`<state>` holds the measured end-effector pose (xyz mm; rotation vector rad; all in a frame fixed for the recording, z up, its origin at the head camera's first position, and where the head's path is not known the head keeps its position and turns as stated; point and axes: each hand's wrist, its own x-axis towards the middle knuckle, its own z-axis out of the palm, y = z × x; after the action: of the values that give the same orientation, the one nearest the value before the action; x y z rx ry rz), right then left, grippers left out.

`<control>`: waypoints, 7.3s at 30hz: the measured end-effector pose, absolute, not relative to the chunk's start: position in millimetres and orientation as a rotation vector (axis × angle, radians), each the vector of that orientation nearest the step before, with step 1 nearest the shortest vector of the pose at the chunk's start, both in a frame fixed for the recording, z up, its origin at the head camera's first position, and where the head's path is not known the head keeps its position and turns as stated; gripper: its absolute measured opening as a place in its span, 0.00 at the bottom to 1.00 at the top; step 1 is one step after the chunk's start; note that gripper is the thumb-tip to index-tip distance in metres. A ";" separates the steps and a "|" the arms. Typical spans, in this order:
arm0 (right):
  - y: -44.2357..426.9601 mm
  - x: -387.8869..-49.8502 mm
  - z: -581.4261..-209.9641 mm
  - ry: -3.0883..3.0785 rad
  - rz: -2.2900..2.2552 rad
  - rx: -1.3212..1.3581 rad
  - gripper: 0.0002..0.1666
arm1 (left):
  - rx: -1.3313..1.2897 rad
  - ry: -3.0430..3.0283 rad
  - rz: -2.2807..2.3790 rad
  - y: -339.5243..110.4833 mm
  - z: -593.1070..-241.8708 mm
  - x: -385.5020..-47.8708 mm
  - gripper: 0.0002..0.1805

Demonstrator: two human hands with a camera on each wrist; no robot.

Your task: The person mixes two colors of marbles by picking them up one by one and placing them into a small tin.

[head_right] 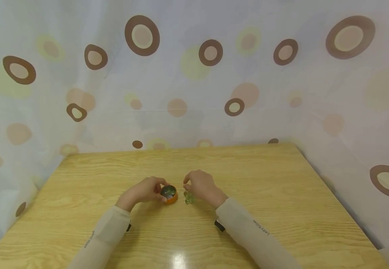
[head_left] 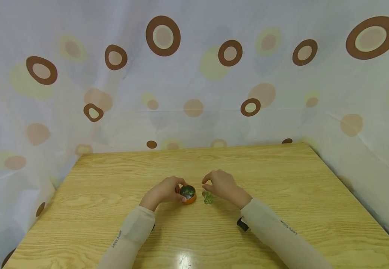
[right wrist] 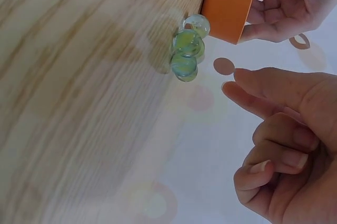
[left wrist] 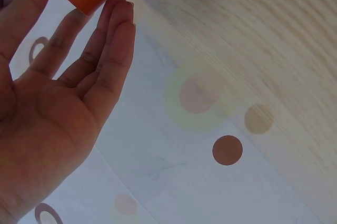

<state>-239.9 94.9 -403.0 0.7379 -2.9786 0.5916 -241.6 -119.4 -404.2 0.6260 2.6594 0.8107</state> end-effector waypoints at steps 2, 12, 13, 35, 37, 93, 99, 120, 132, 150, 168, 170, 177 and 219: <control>96.0 -239.8 -403.6 -2.975 0.583 0.741 0.08 | 0.627 2.662 0.809 -119.4 -404.2 -241.6 0.23; 99.0 -241.5 -407.5 -3.001 0.553 0.718 0.06 | 0.595 2.661 0.807 -119.0 -404.3 -241.2 0.23; 99.2 -241.7 -407.6 -3.006 0.547 0.714 0.05 | 0.593 2.662 0.807 -119.0 -404.4 -241.3 0.24; 99.6 -241.5 -408.6 -3.050 0.514 0.719 0.04 | 0.608 2.668 0.801 -119.9 -405.1 -242.5 0.23; 99.4 -241.7 -408.9 -3.048 0.516 0.722 0.03 | 0.605 2.670 0.800 -119.9 -404.8 -242.7 0.23; 98.4 -244.1 -407.7 -3.016 0.575 0.712 0.09 | 0.630 2.652 0.801 -120.6 -403.1 -239.9 0.24; 94.7 -243.1 -405.3 -2.950 0.575 0.743 0.10 | 0.638 2.657 0.785 -120.1 -402.4 -240.1 0.24; 74.5 -238.8 -399.3 -2.939 0.607 0.837 0.11 | 0.660 2.647 0.803 -121.5 -403.4 -241.2 0.22; 67.1 -236.3 -399.9 -2.902 0.659 0.955 0.11 | 0.628 2.634 0.821 -121.4 -403.4 -241.8 0.23; 61.7 -235.8 -401.9 -2.904 0.677 0.981 0.10 | 0.624 2.639 0.799 -120.9 -402.2 -241.4 0.23; 74.2 -237.8 -399.6 -2.906 0.632 0.882 0.10 | 0.613 2.633 0.827 -121.5 -404.2 -242.2 0.22; 76.2 -237.7 -398.7 -2.905 0.627 0.879 0.10 | 0.614 2.634 0.822 -121.2 -404.1 -242.0 0.22; 80.8 -239.9 -397.8 -2.910 0.628 0.869 0.10 | 0.609 2.641 0.812 -121.0 -402.9 -241.6 0.23; 86.1 -245.4 -409.6 -3.072 0.548 0.734 0.05 | 0.594 2.650 0.801 -120.3 -402.8 -240.0 0.24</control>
<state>-245.4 86.1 -409.6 0.7344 -3.0720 0.5484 -240.0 -120.3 -402.8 0.5939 2.6499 0.8014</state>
